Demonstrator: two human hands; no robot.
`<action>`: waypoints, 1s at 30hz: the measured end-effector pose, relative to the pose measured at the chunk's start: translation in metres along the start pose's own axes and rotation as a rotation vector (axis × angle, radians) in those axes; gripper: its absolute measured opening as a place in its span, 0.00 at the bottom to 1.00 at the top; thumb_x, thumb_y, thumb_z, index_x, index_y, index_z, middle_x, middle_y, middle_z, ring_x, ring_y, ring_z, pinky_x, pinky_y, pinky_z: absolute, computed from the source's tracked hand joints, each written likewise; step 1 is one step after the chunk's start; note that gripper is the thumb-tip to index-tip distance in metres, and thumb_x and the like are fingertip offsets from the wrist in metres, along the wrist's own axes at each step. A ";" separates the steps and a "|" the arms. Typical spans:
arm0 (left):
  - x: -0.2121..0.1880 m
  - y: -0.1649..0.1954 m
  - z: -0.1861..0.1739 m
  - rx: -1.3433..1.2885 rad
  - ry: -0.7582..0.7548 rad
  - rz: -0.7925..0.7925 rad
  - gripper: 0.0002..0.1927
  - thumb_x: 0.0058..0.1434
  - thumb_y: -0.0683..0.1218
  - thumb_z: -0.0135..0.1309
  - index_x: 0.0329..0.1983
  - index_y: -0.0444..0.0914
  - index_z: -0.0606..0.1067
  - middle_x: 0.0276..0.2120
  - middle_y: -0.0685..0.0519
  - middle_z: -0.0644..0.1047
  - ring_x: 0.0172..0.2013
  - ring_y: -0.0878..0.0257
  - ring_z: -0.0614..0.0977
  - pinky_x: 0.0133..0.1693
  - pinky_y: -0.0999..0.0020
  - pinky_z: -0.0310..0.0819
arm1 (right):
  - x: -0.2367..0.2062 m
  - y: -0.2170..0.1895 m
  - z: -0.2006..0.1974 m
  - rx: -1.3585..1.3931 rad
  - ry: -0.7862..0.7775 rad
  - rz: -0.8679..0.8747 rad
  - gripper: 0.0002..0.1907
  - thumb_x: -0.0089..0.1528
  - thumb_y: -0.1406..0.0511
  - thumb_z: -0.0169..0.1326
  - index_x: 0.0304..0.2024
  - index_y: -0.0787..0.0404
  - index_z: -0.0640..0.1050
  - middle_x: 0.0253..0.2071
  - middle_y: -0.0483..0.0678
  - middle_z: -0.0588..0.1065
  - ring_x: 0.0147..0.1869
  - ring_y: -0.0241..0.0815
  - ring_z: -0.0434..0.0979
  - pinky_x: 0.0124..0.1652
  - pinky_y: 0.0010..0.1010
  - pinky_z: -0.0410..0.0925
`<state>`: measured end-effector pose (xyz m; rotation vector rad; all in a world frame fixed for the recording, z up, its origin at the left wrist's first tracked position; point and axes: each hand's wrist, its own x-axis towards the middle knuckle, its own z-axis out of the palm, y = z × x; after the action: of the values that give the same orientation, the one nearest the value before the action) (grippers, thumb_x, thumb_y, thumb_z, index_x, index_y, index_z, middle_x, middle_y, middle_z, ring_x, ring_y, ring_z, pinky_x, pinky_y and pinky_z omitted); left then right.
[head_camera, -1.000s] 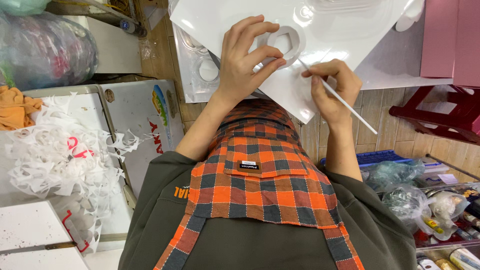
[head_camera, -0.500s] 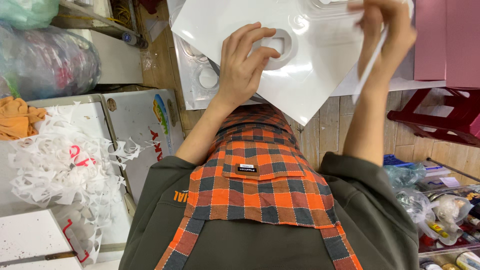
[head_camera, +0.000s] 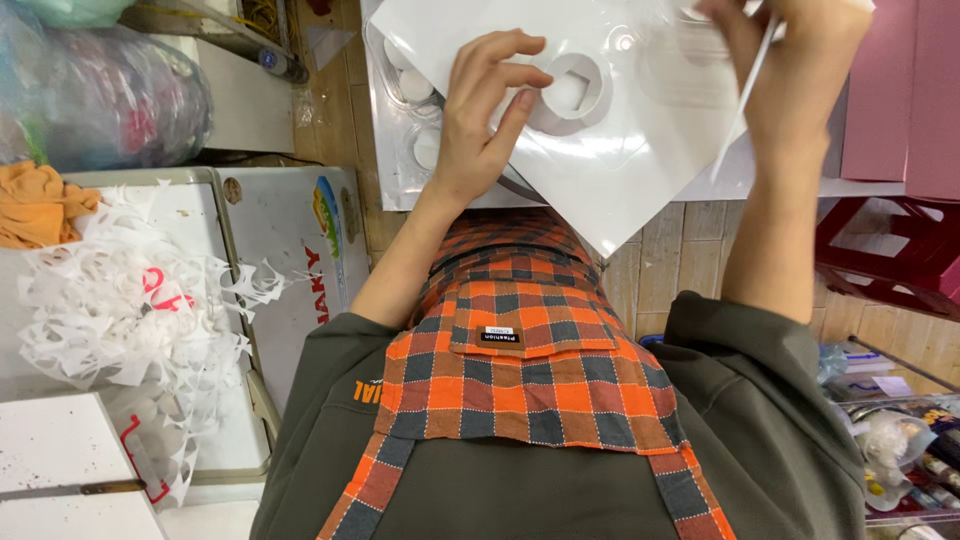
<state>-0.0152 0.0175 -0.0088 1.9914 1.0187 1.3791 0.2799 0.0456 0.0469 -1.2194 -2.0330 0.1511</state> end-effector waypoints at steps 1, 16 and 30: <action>-0.003 0.003 -0.002 0.004 0.027 -0.037 0.05 0.70 0.40 0.53 0.45 0.38 0.79 0.55 0.52 0.76 0.60 0.56 0.73 0.61 0.59 0.68 | -0.007 -0.011 0.004 0.128 -0.002 -0.024 0.04 0.68 0.75 0.62 0.46 0.69 0.82 0.44 0.53 0.82 0.42 0.44 0.83 0.41 0.32 0.74; -0.010 0.022 0.008 0.192 0.048 -0.161 0.09 0.59 0.47 0.67 0.28 0.40 0.80 0.37 0.59 0.73 0.44 0.61 0.71 0.49 0.63 0.61 | -0.056 -0.069 0.067 0.664 -0.012 0.419 0.19 0.68 0.79 0.64 0.57 0.68 0.72 0.63 0.54 0.76 0.45 0.33 0.81 0.42 0.21 0.72; -0.011 0.018 0.012 0.190 0.064 -0.164 0.09 0.61 0.46 0.65 0.28 0.40 0.78 0.37 0.59 0.73 0.42 0.61 0.71 0.48 0.63 0.60 | -0.054 -0.068 0.073 0.664 0.021 0.462 0.18 0.70 0.79 0.63 0.55 0.65 0.69 0.57 0.49 0.74 0.39 0.28 0.75 0.37 0.17 0.69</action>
<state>-0.0011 -0.0016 -0.0059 1.9560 1.3554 1.3065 0.1982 -0.0154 -0.0034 -1.2030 -1.4555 0.9455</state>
